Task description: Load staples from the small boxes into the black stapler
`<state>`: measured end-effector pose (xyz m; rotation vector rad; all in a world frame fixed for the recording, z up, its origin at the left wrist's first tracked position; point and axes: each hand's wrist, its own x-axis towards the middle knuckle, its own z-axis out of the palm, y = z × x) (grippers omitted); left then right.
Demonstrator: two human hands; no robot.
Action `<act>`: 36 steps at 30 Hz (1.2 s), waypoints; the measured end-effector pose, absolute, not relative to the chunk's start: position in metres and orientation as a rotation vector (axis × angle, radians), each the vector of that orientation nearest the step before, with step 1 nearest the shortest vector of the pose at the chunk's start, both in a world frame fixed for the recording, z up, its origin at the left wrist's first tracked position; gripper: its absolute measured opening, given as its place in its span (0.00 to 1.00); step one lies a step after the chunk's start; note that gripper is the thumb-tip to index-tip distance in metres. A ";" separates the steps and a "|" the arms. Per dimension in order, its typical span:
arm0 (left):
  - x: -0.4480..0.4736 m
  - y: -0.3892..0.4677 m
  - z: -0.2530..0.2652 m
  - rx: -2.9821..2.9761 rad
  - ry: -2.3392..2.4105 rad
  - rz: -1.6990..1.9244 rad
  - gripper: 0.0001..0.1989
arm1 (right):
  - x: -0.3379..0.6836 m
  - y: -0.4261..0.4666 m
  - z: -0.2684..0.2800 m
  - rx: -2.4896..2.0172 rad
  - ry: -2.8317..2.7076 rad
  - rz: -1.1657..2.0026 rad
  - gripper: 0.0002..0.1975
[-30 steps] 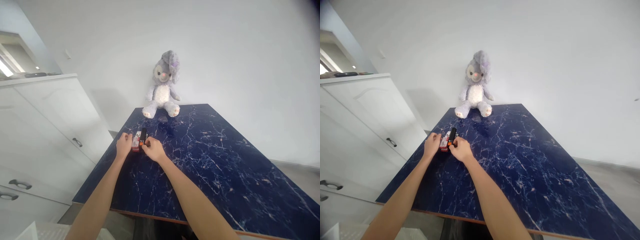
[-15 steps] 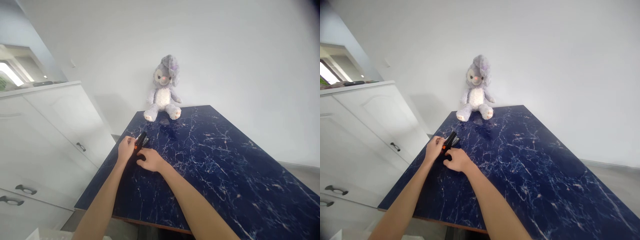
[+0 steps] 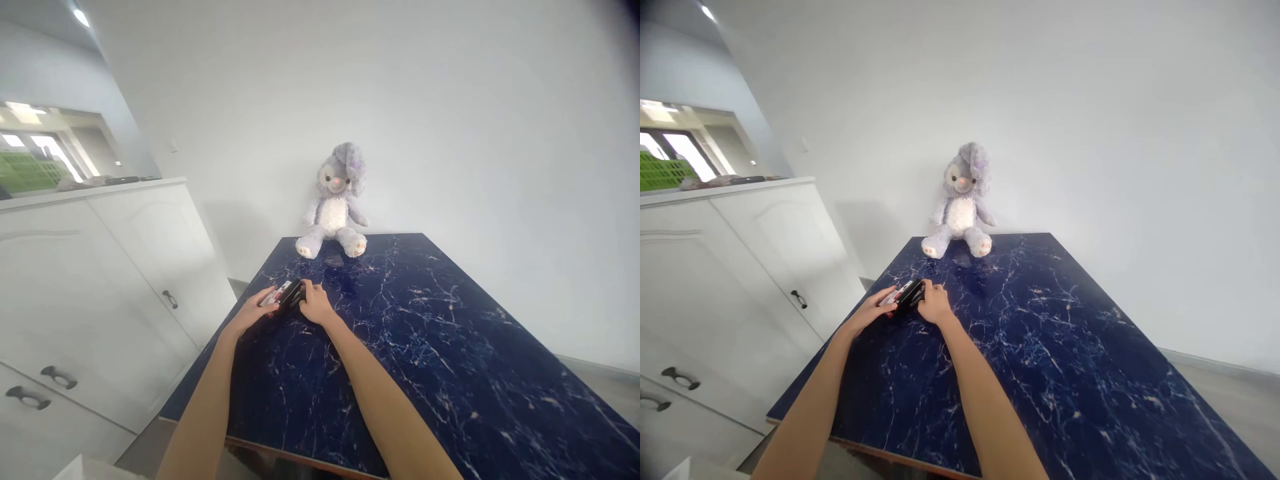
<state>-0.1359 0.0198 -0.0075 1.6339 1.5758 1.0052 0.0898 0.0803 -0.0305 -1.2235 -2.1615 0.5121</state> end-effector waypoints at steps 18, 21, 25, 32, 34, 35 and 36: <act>-0.134 0.026 -0.010 1.488 1.574 1.094 0.36 | 0.128 0.052 -0.034 -1.517 -1.610 0.509 0.21; -0.135 0.026 -0.010 1.472 1.552 1.096 0.37 | 0.128 0.053 -0.034 -1.515 -1.649 0.506 0.20; -0.136 0.024 -0.008 1.411 1.406 1.122 0.40 | 0.128 0.052 -0.033 -1.526 -1.717 0.505 0.18; -0.135 0.022 -0.006 1.507 1.508 0.994 0.40 | 0.124 0.045 -0.030 -1.551 -1.861 0.413 0.20; -0.135 0.023 -0.007 1.504 1.515 0.987 0.41 | 0.122 0.045 -0.031 -1.544 -1.893 0.383 0.24; -0.135 0.023 -0.007 1.505 1.518 0.992 0.42 | 0.122 0.044 -0.031 -1.540 -1.894 0.379 0.26; -0.135 0.023 -0.007 1.509 1.520 1.000 0.42 | 0.122 0.044 -0.032 -1.536 -1.887 0.381 0.27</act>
